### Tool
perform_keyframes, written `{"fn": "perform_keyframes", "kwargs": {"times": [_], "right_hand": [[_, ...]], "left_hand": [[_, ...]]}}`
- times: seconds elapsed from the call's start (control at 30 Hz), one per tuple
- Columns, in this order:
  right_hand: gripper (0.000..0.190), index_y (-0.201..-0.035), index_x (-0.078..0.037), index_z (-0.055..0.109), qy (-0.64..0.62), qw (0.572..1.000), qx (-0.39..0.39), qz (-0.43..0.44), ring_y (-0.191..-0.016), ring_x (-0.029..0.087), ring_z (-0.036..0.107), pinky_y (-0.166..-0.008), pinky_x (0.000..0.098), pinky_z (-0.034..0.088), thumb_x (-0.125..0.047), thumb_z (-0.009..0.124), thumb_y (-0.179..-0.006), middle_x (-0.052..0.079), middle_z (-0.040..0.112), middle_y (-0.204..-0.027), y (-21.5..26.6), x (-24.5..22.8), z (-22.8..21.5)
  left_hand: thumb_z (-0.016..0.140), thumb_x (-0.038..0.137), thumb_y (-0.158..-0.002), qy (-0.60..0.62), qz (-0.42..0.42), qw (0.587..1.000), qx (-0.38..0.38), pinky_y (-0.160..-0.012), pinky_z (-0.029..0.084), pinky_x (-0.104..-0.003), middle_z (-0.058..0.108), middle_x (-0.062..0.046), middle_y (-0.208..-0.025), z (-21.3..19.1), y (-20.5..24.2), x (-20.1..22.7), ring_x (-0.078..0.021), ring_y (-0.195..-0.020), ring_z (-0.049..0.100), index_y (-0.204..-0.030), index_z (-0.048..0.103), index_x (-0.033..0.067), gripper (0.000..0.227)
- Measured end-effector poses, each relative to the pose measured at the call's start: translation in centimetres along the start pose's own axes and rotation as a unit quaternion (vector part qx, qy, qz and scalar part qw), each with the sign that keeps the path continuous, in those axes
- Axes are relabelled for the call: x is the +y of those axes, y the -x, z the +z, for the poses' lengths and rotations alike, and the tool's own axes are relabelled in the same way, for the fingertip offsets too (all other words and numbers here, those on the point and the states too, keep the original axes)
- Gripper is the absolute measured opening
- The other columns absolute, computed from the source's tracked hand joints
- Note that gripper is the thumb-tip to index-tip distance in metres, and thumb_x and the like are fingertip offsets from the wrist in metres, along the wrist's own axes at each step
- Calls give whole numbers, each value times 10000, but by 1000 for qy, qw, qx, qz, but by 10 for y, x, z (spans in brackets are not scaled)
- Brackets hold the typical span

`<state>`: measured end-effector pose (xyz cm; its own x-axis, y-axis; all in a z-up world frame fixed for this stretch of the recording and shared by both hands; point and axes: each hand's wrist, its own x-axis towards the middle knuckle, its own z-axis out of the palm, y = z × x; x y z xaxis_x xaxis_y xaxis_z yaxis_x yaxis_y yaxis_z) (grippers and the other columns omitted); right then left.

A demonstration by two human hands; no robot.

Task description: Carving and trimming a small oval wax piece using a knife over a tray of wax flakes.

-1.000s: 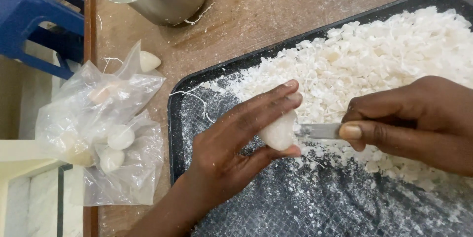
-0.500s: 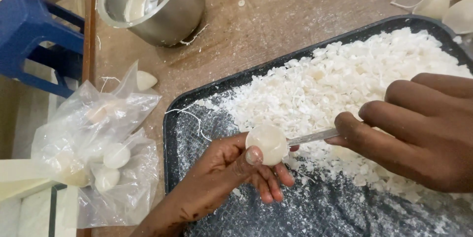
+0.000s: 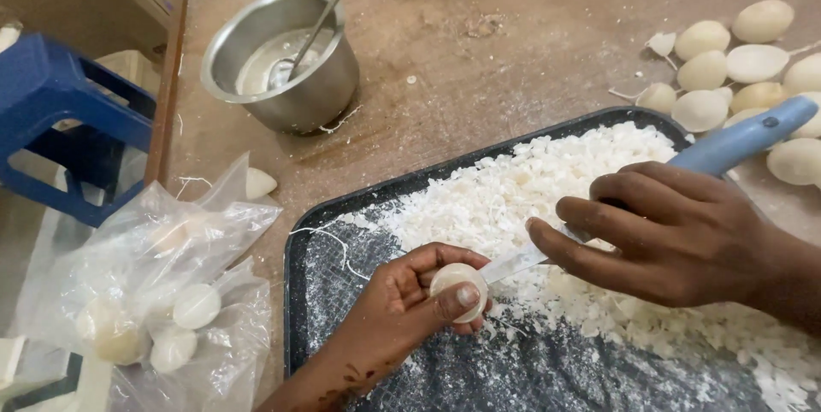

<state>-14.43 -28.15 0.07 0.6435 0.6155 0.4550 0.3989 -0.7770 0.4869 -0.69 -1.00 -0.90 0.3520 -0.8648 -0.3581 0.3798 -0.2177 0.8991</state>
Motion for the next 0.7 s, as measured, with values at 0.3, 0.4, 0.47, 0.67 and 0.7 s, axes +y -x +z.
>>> {"fn": "perform_keyframes", "kwargs": {"times": [0.3,0.4,0.47,0.67,0.7], "right_hand": [[346,-1201,-131,724,36,999,-20,-20,-680,108,648,-507,258,485,-250,693,-877,-12,722,-857,3,-22,-11],[259,-1052,-82,749,-32,995,-79,54,-562,113,631,-418,295,473,-274,721,-881,-12,708,-721,-16,-42,-34],[231,-1029,-85,737,-75,987,-112,83,-575,126,640,-441,306,485,-271,720,-894,2,712,-725,-15,-51,-45],[225,-1027,-171,777,-255,867,-292,314,-455,97,643,-384,311,472,-342,703,-901,-23,739,-693,-22,-76,-67],[216,-1002,-186,782,-314,839,-269,354,-466,48,656,-413,251,493,-361,685,-920,-51,758,-710,-19,-79,-68]], "left_hand": [[736,251,-923,-27,111,993,-32,-826,634,-295,773,-113,-1064,-6,1,-24,-143,-929,730,-1320,702,25,458],[779,143,-901,-56,127,990,-25,-812,585,-280,764,-137,-1091,-5,12,-15,-130,-919,689,-1318,725,42,432],[769,127,-905,-44,145,987,-45,-859,600,-292,761,-133,-1156,-5,14,-17,-133,-971,700,-1325,709,38,434],[748,121,-903,-144,224,958,-102,-990,649,-317,740,-100,-1314,-6,27,-17,-159,-1132,740,-1326,679,98,430],[746,122,-909,-161,248,949,-113,-1012,647,-325,731,-101,-1337,-6,27,-21,-168,-1169,738,-1330,682,108,426]]}}
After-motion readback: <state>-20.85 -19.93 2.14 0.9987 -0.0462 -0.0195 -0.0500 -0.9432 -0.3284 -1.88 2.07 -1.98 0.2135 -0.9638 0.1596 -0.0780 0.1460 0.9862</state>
